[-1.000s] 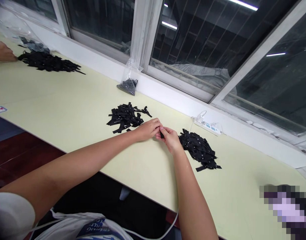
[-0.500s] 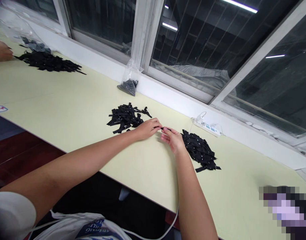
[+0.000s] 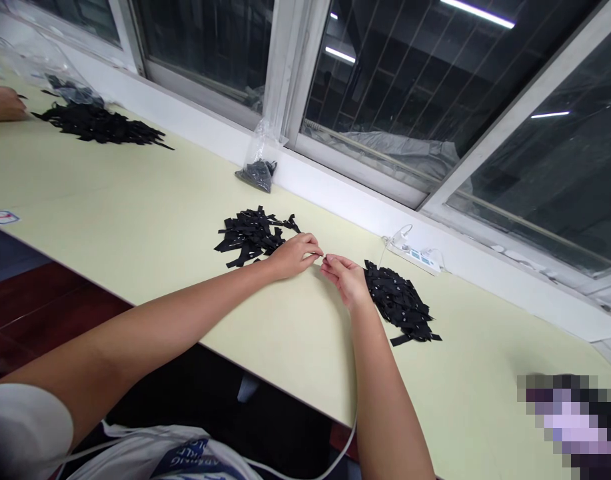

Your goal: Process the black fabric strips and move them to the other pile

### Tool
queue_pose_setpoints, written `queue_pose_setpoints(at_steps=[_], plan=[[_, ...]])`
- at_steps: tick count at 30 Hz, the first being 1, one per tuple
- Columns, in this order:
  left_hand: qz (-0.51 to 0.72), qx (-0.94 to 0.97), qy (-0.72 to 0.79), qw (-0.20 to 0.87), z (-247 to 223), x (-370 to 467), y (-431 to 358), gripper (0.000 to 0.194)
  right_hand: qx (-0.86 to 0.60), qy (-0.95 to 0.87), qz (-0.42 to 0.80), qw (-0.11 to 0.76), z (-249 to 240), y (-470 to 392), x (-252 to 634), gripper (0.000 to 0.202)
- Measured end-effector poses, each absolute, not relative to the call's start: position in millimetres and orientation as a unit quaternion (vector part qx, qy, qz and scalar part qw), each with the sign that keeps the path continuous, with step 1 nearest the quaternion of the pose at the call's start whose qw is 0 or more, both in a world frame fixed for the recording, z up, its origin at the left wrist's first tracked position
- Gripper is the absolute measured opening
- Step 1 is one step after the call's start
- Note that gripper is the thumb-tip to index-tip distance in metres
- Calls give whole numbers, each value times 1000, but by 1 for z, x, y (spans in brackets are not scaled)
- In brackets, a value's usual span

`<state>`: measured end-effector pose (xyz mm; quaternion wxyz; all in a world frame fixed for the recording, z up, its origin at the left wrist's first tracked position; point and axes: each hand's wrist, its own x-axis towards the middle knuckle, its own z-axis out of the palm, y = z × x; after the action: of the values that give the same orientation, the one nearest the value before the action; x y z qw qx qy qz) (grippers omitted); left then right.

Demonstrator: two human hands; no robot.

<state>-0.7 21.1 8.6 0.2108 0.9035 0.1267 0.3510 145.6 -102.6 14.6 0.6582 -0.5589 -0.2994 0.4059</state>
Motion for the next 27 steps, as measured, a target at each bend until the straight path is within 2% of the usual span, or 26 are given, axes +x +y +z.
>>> queue_pose_setpoints(at_steps=[7, 12, 18, 23, 27], plan=[[374, 896, 114, 211, 11, -1, 16, 23, -637, -321, 297, 635, 6, -96, 148, 44], [333, 914, 98, 211, 8, 2, 13, 27, -655, -353, 246, 621, 7, -96, 148, 42], [298, 931, 92, 192, 4, 2, 12, 30, -728, -470, 104, 488, 14, -103, 136, 23], [278, 935, 120, 183, 5, 1, 14, 32, -735, -525, 54, 426, 18, -105, 126, 18], [272, 927, 141, 216, 5, 1, 14, 35, -735, -556, 27, 387, 17, -104, 123, 17]])
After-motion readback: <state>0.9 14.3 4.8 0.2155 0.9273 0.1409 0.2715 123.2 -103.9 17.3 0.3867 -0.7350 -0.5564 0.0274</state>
